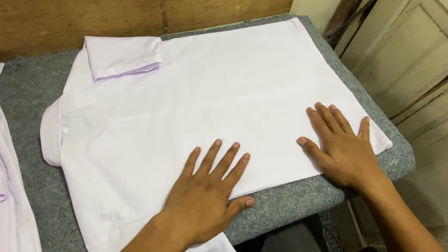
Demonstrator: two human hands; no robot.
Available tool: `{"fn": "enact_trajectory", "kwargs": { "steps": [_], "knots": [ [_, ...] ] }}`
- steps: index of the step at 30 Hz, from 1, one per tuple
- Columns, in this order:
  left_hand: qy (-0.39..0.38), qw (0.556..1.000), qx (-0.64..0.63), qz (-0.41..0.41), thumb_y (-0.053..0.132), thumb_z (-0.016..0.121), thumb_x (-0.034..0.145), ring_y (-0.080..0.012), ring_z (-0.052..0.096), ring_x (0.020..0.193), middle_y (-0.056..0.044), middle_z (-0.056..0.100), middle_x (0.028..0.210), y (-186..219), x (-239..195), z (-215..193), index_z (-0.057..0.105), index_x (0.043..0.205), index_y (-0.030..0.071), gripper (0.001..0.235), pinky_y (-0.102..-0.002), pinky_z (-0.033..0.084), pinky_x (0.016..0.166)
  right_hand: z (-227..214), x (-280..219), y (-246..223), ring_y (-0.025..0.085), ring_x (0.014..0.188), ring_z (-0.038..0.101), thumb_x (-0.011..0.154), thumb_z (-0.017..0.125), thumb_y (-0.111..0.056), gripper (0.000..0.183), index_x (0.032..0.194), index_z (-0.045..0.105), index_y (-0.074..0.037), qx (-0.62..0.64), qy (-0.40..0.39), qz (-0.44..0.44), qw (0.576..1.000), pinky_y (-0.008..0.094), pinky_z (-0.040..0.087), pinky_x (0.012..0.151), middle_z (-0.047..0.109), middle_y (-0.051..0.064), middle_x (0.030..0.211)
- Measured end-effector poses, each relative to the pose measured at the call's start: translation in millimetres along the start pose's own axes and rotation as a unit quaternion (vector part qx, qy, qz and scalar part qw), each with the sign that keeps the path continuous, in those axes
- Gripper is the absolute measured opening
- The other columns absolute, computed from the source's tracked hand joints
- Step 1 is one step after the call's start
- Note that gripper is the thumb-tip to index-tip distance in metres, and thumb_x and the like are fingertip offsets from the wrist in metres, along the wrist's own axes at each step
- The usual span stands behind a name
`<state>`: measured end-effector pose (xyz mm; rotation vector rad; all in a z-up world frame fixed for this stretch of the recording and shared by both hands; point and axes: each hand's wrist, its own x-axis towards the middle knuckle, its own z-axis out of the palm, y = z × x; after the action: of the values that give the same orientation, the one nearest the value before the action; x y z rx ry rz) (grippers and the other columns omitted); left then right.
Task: Folding a white short-sleeved shirt on a padded surface
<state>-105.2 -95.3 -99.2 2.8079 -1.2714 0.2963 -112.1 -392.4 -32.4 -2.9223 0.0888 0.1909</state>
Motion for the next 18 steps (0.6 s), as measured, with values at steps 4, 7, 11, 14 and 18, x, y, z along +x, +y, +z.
{"fn": "enact_trajectory", "kwargs": {
  "steps": [4, 7, 11, 14, 18],
  "knots": [
    [0.05, 0.998, -0.041, 0.005, 0.061, 0.031, 0.109, -0.0324, 0.018, 0.153, -0.007, 0.027, 0.167, -3.9, -29.3, -18.6, 0.029, 0.163, 0.024, 0.065, -0.051, 0.012, 0.12, 10.3, 8.6, 11.6, 0.022, 0.159, 0.007, 0.094, 0.03, -0.066, 0.079, 0.161, 0.023, -0.024, -0.026, 0.027, 0.003, 0.999, 0.076, -0.004, 0.115, 0.017, 0.001, 0.172],
    [0.062, 0.998, -0.001, -0.016, 0.063, 0.036, 0.108, -0.0293, 0.019, 0.154, -0.005, 0.028, 0.168, -8.7, -59.6, -28.2, 0.029, 0.165, 0.027, 0.068, -0.046, 0.014, 0.121, 9.3, 7.6, 11.2, 0.027, 0.16, -0.002, 0.087, 0.023, -0.08, 0.099, 0.163, 0.016, -0.017, 0.013, 0.035, 0.049, 0.998, 0.066, -0.009, 0.12, 0.006, 0.007, 0.173],
    [0.06, 0.997, 0.01, -0.04, 0.064, 0.039, 0.104, -0.0291, 0.023, 0.154, -0.006, 0.03, 0.168, -10.9, -90.7, -40.2, 0.031, 0.164, 0.026, 0.071, -0.044, 0.02, 0.12, 7.3, 10.7, 16.6, 0.031, 0.16, -0.002, 0.088, 0.028, -0.078, 0.101, 0.163, 0.011, -0.013, 0.017, 0.023, 0.064, 0.998, 0.064, -0.006, 0.121, 0.003, 0.013, 0.173],
    [0.056, 0.995, 0.045, -0.065, 0.067, 0.039, 0.102, -0.03, 0.023, 0.154, -0.006, 0.029, 0.168, -11.4, -114.3, -43.9, 0.03, 0.164, 0.028, 0.074, -0.043, 0.022, 0.12, 6.0, 13.2, 31.1, 0.028, 0.159, -0.013, 0.079, 0.016, -0.087, 0.112, 0.164, 0.0, -0.017, 0.007, -0.027, 0.04, 0.999, 0.06, -0.012, 0.122, -0.01, 0.012, 0.172],
    [0.072, 0.988, 0.092, -0.1, 0.075, 0.044, 0.092, -0.0299, 0.028, 0.154, -0.007, 0.03, 0.168, -13.4, -145.6, -44.8, 0.031, 0.162, 0.03, 0.084, -0.043, 0.026, 0.12, 4.0, 8.4, 49.1, 0.023, 0.16, -0.005, 0.088, 0.022, -0.079, 0.098, 0.164, 0.003, -0.019, -0.033, -0.043, 0.027, 0.998, 0.046, -0.002, 0.126, -0.005, 0.009, 0.173]
  ]
}}
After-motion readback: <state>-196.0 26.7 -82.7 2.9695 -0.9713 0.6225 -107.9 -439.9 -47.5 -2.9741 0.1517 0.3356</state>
